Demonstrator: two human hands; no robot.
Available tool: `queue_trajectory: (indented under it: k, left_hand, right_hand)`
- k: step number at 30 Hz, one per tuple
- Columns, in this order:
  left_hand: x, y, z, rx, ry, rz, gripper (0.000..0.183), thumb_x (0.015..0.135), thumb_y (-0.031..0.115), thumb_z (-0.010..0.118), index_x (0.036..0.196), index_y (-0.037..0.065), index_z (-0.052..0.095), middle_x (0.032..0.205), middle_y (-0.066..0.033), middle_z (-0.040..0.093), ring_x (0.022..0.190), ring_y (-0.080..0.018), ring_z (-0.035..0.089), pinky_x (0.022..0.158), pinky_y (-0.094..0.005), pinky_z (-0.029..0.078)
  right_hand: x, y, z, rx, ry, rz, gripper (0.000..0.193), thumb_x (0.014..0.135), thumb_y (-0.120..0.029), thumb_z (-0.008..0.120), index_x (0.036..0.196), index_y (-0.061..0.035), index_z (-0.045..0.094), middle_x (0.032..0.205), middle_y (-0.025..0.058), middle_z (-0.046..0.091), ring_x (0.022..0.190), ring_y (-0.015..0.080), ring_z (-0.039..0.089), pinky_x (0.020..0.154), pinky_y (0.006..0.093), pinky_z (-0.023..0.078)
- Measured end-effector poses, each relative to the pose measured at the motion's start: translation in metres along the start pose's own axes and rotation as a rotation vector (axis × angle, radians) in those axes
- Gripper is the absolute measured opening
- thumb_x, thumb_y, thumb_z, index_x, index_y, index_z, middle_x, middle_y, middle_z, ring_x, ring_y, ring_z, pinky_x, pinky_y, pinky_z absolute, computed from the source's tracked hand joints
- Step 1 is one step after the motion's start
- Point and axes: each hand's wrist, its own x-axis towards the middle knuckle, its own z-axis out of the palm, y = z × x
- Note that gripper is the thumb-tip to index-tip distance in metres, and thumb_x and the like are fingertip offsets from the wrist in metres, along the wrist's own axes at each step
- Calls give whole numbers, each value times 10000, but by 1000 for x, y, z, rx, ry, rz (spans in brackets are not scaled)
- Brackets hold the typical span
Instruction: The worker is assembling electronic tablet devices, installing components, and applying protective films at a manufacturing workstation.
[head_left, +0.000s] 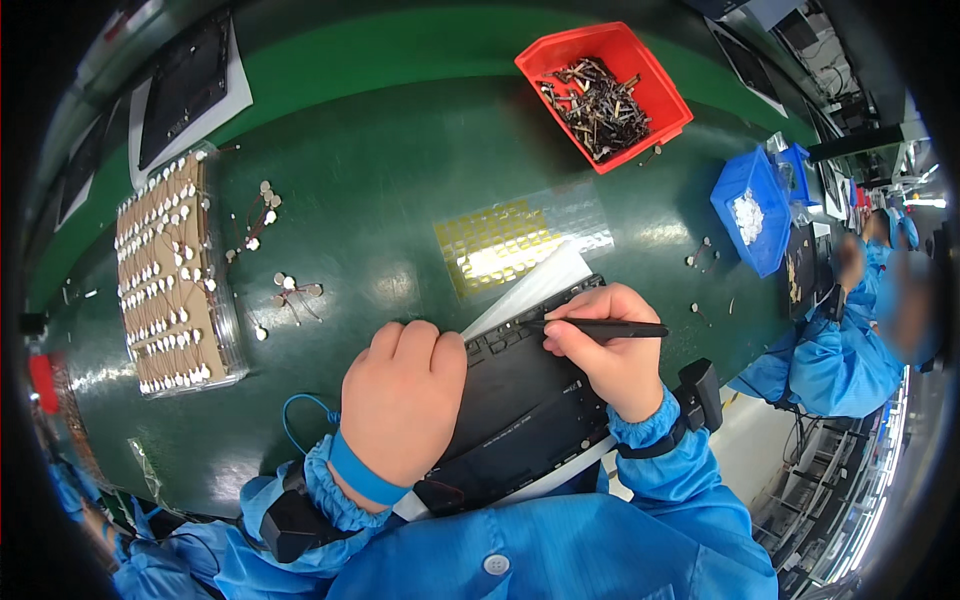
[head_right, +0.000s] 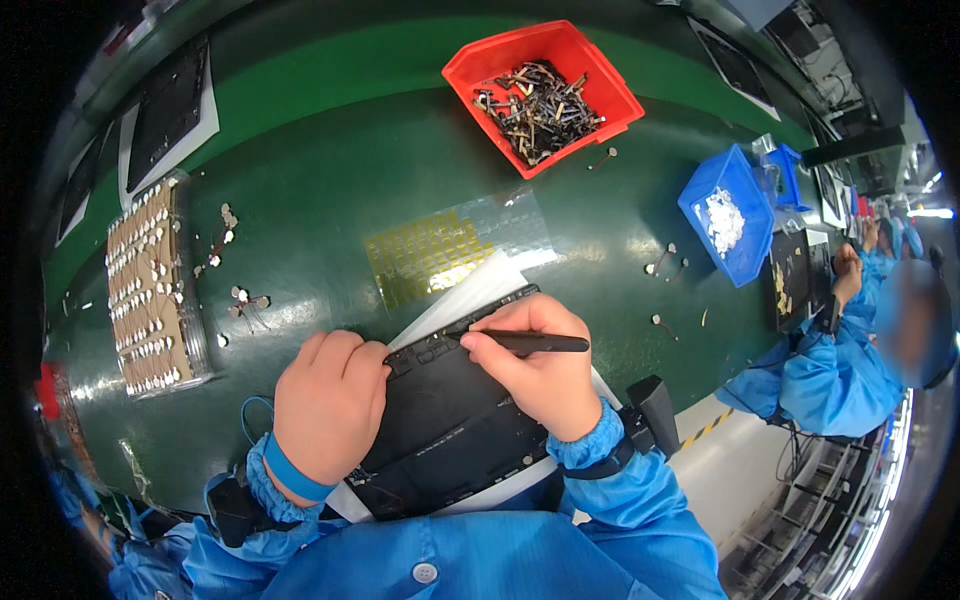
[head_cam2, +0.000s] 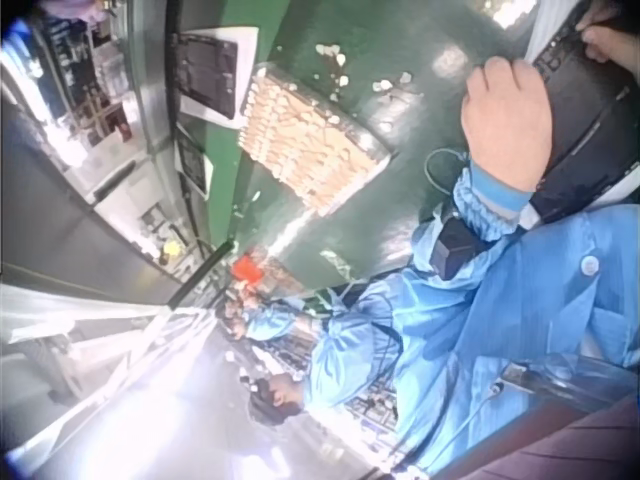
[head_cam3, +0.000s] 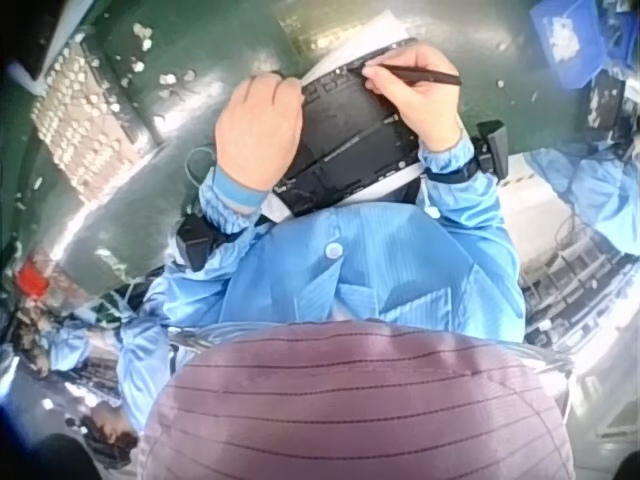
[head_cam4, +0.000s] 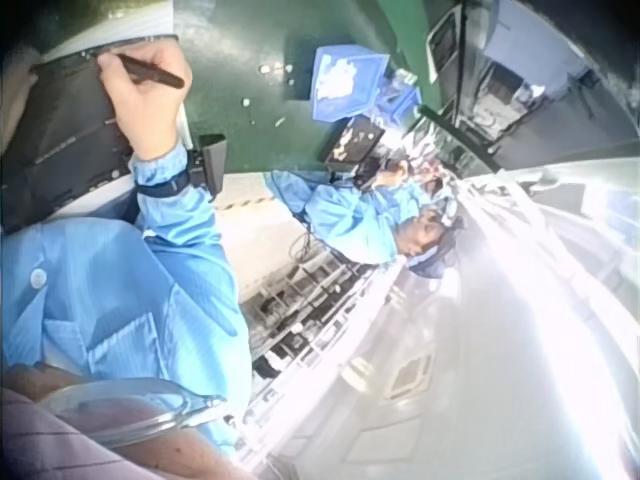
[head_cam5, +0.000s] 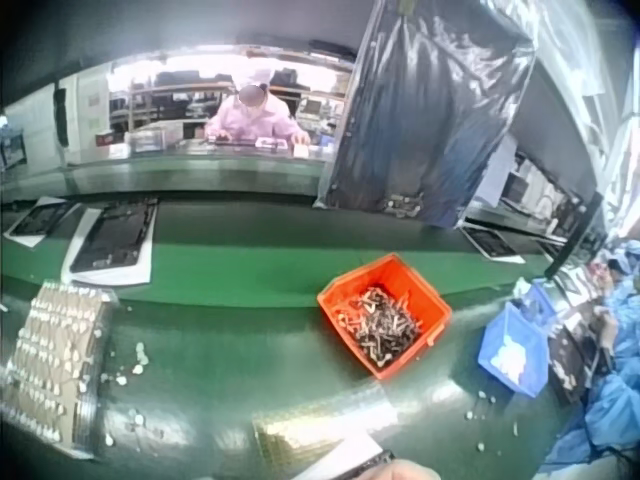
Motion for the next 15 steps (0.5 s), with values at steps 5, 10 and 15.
queue_trajectory:
  k: [5, 10, 15]
  left_hand:
    - [1, -1, -1, -87, 33, -17, 186, 665, 5, 597, 846, 36, 561, 796, -98, 515, 728, -281, 519, 630, -362, 457]
    - [-5, 8, -14, -120, -1, -8, 203, 664, -16, 565, 862, 22, 535, 826, -121, 511, 731, -301, 540, 618, -382, 469]
    - [-23, 25, -13, -90, -47, -97, 205, 652, -6, 552, 853, -2, 508, 879, -159, 491, 741, -340, 551, 622, -401, 479]
  right_hand:
    - [0, -2, -3, -22, 48, -9, 187, 682, 32, 703, 735, -13, 530, 771, 87, 609, 715, 140, 581, 648, 253, 465]
    - [-11, -15, -25, 161, 255, -315, 66, 803, 31, 523, 818, -20, 483, 779, 84, 573, 709, 144, 554, 683, 261, 450]
    - [-25, -13, -65, -663, 180, -157, 96, 798, -74, 570, 855, -9, 611, 774, 114, 576, 713, 242, 581, 640, 308, 459]
